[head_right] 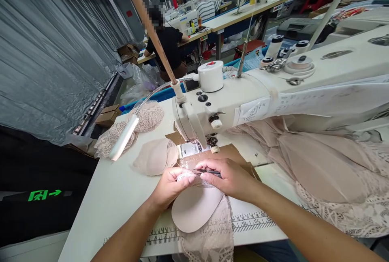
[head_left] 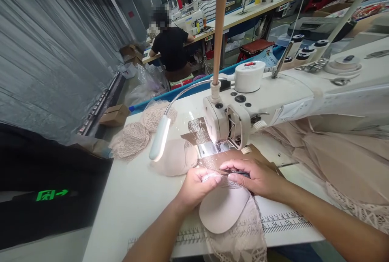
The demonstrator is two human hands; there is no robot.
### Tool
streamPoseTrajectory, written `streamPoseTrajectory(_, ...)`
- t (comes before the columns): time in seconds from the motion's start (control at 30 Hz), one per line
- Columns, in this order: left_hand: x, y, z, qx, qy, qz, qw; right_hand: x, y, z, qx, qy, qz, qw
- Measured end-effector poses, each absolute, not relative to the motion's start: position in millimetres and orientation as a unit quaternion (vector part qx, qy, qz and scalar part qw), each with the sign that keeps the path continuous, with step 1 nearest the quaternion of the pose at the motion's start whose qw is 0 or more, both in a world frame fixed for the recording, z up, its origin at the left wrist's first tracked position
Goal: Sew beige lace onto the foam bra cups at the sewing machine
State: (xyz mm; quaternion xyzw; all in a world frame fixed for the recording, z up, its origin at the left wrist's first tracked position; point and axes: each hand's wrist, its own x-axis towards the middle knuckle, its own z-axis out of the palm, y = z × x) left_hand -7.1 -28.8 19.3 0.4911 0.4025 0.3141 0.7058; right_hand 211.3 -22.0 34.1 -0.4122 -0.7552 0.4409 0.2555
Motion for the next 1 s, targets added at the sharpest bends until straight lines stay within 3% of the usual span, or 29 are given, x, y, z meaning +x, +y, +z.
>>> streamPoseTrajectory(0.23,-6.2,-26.5,18.8,0.478,0.385,0.315,0.724,203.2,-24.1,40.7,-0.427,-0.74,0.47,0.223)
streamPoseTrajectory(0.67,-7.8,-23.5,22.3,0.511,0.388,0.288,0.711,200.7,-22.1,26.4,-0.463,-0.683,0.473,0.31)
streamPoseTrajectory(0.8,-28.5,-23.2,39.9,0.617,0.478,0.263,0.567,209.6,-20.8,21.1,-0.482,-0.671,0.467,0.316)
streamPoseTrajectory(0.9,-46.9,-17.7,59.3,0.711,0.519,0.267,0.394,211.0,-23.6,24.0,-0.497,-0.715,0.377,0.317)
streamPoseTrajectory(1.0,-61.0,2.9,65.5,0.733,0.56,0.277,0.269,201.5,-30.8,28.9,-0.415,-0.814,0.295,0.28)
